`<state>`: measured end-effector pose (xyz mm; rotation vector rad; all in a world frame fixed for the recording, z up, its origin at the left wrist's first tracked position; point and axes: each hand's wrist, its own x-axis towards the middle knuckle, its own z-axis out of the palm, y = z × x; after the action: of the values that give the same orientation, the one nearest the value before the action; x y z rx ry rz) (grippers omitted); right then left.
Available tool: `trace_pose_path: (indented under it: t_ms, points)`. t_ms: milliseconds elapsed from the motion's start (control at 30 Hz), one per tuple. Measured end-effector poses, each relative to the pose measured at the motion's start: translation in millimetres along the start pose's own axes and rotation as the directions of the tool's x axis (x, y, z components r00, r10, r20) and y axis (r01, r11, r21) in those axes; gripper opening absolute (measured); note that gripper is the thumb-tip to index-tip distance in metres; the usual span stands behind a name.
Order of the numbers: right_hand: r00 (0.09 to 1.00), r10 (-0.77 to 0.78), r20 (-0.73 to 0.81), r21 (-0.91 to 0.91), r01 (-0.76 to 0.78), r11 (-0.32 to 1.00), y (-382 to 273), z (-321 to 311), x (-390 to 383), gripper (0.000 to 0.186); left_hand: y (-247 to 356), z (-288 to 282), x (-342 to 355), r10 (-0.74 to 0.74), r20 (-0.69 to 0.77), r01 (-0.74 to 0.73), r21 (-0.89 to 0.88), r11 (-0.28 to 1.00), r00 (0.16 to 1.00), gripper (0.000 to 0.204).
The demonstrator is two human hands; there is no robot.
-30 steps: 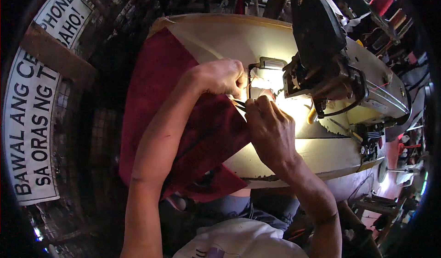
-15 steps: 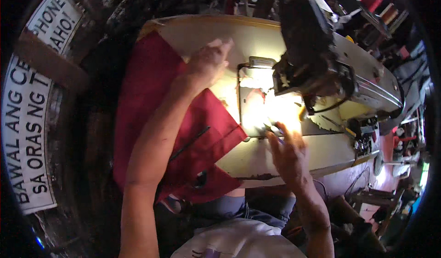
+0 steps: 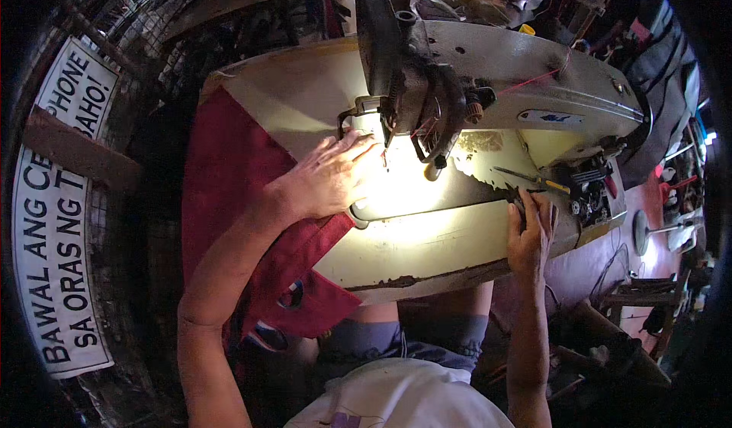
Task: Sewing a piece of leather using an industrial sewing machine.
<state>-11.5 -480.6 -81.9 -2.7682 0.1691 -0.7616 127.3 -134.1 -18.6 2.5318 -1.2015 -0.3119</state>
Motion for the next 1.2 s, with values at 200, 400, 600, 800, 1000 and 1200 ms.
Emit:
trace_pose_path:
  t_ms: [200, 400, 600, 800, 1000, 1200]
  points:
    - [1.0, 0.014, -0.023, 0.034, -0.014, 0.999, -3, -2, 0, 0.032, 23, 12, -17, 0.076, 0.063, -0.094, 0.376, 0.922, 0.995, 0.059]
    - [1.0, 0.027, -0.015, 0.037, -0.027, 0.999, -3, -1, 0, 0.033, 46, 12, -30, 0.038, 0.028, -0.045, 0.316, 0.948, 0.999, 0.076]
    - [0.999, 0.03, -0.021, 0.052, -0.029, 0.998, -3, -2, 0, 0.033, 36, 6, -32, -0.147, 0.015, 0.137, 0.282, 0.95, 0.989, 0.079]
    - [0.999, 0.027, -0.035, 0.035, -0.025, 0.999, -1, 0, 1, 0.034, 9, 9, -9, -0.133, 0.043, 0.108, 0.371, 0.922, 0.99, 0.066]
    - [0.989, -0.117, -0.093, -0.12, 0.106, 0.987, -29, -4, 1, 0.036, -51, -6, 41, -0.292, 0.116, 0.218, 0.427, 0.878, 0.949, 0.062]
    - [0.742, -0.624, 0.246, 0.561, 0.416, 0.716, -145, 20, 8, 0.06, -61, 3, 45, -0.322, 0.073, 0.274, 0.371, 0.887, 0.944, 0.068]
